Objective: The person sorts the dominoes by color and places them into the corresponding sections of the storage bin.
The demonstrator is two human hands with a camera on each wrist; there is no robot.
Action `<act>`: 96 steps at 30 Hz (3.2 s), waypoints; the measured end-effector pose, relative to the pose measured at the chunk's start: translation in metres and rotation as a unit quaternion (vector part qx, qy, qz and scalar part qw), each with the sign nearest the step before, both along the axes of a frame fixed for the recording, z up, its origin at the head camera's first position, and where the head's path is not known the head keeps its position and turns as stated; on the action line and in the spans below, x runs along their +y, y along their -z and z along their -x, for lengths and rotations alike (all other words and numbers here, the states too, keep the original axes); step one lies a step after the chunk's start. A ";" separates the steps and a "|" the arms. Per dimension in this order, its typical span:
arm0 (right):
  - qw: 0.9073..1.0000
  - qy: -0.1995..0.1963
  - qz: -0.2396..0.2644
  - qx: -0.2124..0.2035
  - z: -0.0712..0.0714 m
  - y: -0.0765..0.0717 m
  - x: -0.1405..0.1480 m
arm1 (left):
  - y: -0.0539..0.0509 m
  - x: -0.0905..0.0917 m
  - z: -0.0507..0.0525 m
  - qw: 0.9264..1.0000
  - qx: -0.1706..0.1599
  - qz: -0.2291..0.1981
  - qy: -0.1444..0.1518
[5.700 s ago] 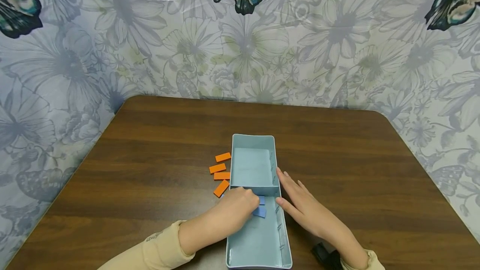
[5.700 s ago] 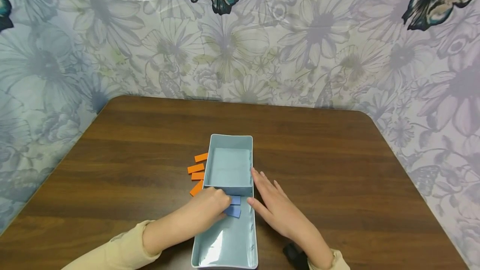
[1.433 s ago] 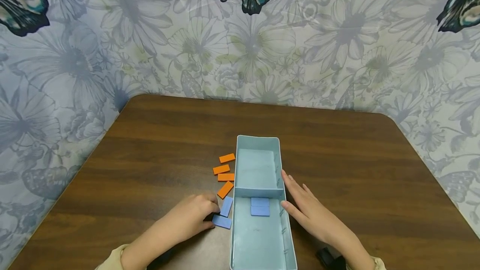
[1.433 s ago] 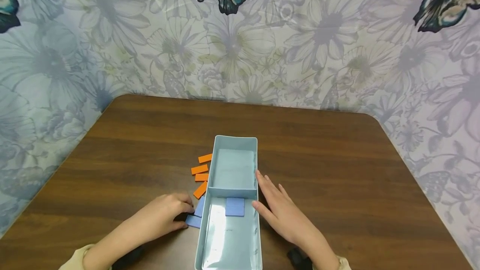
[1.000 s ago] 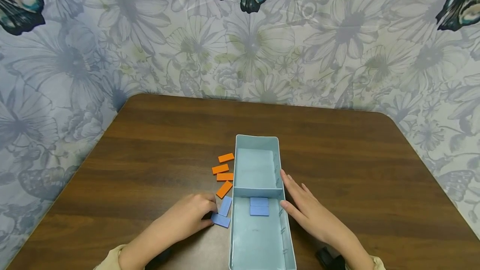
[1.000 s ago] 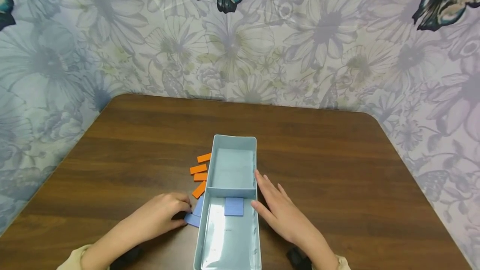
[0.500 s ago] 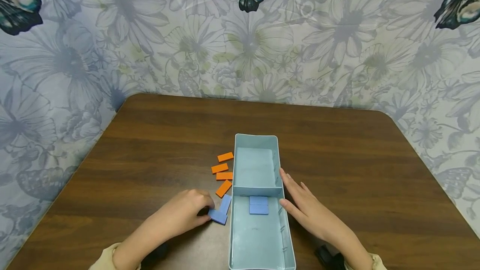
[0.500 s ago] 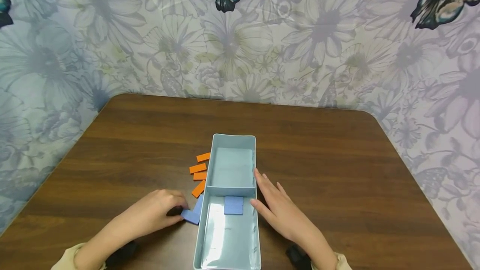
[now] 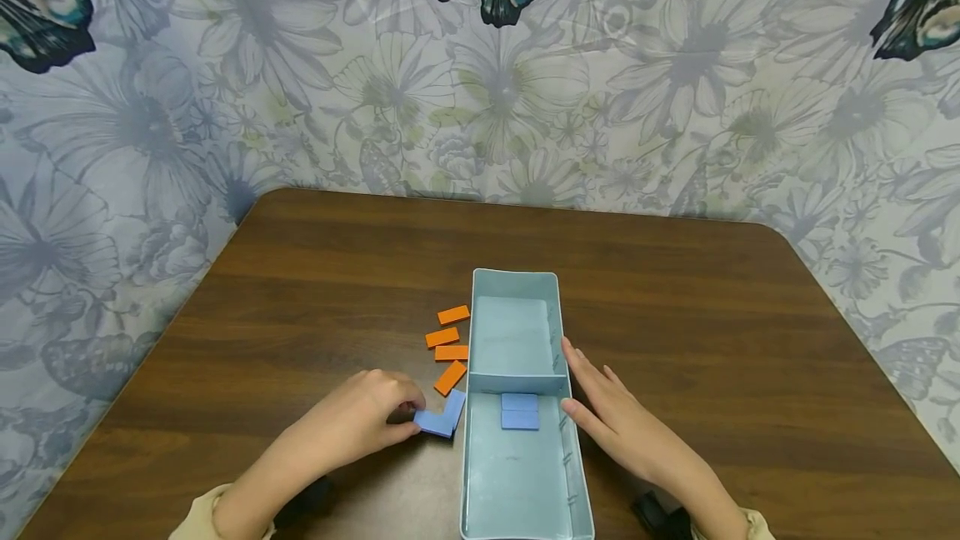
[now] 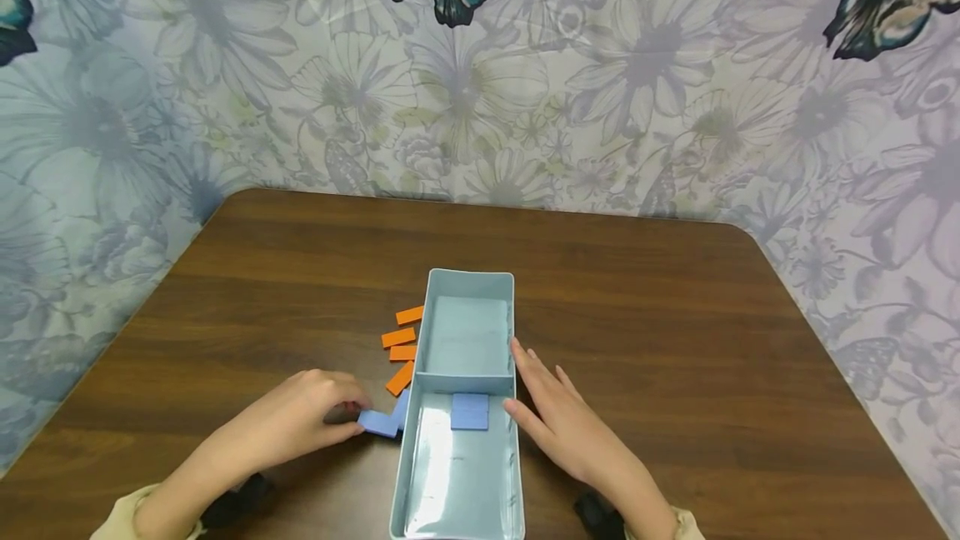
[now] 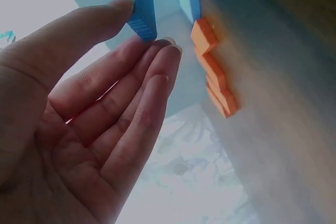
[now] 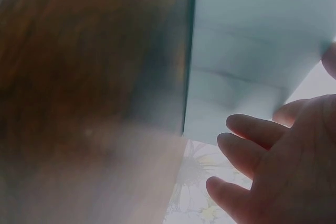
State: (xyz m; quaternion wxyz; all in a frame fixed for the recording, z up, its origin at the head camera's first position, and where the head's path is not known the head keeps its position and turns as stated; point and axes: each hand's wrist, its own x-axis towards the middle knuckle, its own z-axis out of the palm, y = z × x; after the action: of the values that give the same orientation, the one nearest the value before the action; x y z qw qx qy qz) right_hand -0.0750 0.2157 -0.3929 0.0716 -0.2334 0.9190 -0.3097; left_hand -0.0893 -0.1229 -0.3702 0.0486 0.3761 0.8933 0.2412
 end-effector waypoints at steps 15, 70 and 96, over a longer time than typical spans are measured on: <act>1.000 0.002 0.008 0.004 -0.003 0.001 0.000 | -0.020 -0.001 -0.001 0.993 0.084 -0.068 -0.056; 1.000 0.007 0.002 0.000 -0.002 0.001 0.000 | -0.014 0.100 -0.021 0.989 0.126 0.076 0.030; 1.000 0.000 -0.006 0.005 0.001 -0.002 0.001 | -0.004 0.106 -0.018 0.985 0.133 0.109 0.031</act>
State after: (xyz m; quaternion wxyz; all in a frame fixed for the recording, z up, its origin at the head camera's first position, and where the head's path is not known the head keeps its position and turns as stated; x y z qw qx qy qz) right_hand -0.0763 0.2168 -0.3905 0.0681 -0.2342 0.9212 -0.3032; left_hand -0.0713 -0.0174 -0.3664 -0.0225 0.4248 0.9007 0.0886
